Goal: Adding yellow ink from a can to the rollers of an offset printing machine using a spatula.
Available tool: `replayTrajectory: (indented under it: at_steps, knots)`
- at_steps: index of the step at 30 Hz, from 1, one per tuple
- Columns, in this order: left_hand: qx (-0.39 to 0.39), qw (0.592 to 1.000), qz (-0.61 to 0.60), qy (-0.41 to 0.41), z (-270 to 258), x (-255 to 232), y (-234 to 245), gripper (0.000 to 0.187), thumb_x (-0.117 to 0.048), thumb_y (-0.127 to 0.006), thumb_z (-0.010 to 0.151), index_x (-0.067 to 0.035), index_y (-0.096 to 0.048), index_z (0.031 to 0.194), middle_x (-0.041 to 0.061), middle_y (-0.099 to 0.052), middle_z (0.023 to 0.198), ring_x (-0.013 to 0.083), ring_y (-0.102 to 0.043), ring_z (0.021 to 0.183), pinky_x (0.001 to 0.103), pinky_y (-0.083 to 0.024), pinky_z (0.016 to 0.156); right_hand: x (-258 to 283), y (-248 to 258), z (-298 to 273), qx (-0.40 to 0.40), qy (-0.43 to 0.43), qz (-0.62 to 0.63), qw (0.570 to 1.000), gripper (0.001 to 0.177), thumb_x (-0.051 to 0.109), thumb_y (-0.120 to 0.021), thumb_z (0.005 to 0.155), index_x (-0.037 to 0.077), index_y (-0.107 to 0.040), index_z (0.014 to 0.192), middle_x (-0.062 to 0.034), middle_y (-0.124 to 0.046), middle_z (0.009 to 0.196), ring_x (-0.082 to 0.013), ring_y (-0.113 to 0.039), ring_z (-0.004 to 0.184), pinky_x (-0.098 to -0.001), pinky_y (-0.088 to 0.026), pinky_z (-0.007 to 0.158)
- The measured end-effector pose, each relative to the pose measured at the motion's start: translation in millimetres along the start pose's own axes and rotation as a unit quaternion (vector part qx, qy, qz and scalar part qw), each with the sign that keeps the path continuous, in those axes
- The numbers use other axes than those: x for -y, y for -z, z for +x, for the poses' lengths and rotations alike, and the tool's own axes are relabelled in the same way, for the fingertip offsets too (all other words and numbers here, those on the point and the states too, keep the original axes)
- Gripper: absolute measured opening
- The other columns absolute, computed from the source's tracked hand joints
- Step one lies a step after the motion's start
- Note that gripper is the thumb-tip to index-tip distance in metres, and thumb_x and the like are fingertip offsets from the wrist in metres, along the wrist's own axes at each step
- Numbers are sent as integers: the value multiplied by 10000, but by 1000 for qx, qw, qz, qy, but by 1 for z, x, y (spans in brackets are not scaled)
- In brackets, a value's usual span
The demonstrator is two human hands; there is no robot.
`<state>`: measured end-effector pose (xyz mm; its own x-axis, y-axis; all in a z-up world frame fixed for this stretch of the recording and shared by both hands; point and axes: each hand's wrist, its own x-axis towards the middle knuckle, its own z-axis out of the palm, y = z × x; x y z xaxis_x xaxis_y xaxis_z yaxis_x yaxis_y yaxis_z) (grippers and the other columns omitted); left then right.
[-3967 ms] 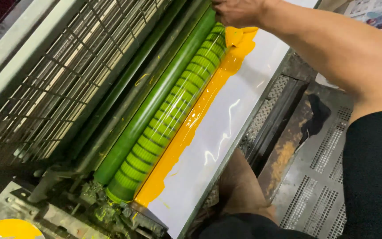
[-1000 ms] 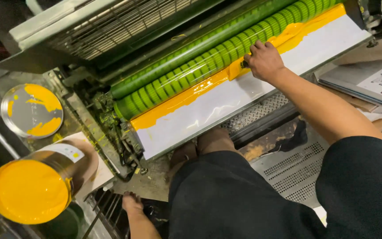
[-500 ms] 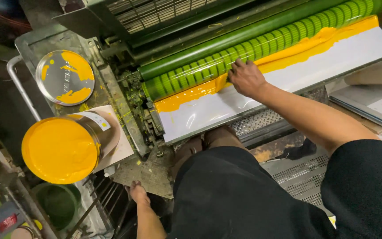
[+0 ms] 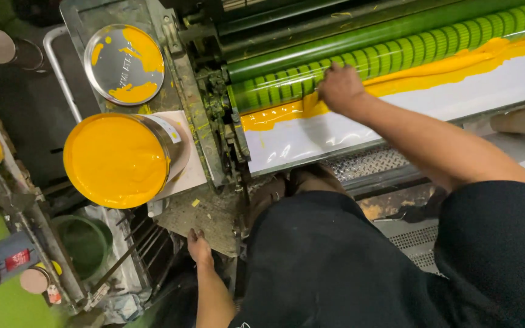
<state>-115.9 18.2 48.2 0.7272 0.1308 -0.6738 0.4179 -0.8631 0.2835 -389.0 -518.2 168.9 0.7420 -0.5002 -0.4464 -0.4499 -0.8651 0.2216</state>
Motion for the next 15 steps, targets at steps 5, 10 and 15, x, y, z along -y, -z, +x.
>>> replayTrajectory:
  at_steps: [5, 10, 15]
  knots:
    - [2, 999, -20, 26, -22, 42, 18, 559, -275, -551, 1061, -85, -405, 1566, 118, -431, 1600, 328, -434, 1441, 459, -394, 1141, -21, -14, -27, -13, -66, 129, 989, 335, 436, -642, 946, 143, -793, 1007, -120, -718, 1090, -338, -633, 1145, -468, -578, 796]
    - [6, 997, -54, 51, -14, 115, 23, 538, -281, -537, 1072, -50, -452, 1551, 142, -505, 1574, 340, -503, 1417, 459, -424, 1144, 18, -21, -35, -74, -84, 139, 984, 334, 382, -600, 995, 77, -736, 1001, -172, -708, 1060, -350, -645, 1109, -466, -587, 742]
    - [22, 994, -83, 69, 8, 120, 4, 528, -287, -522, 1083, -18, -501, 1537, 163, -581, 1548, 349, -572, 1393, 458, -454, 1146, 61, 0, -16, -108, -60, 149, 981, 306, 328, -586, 985, 53, -720, 973, -181, -706, 1048, -353, -643, 1101, -453, -583, 715]
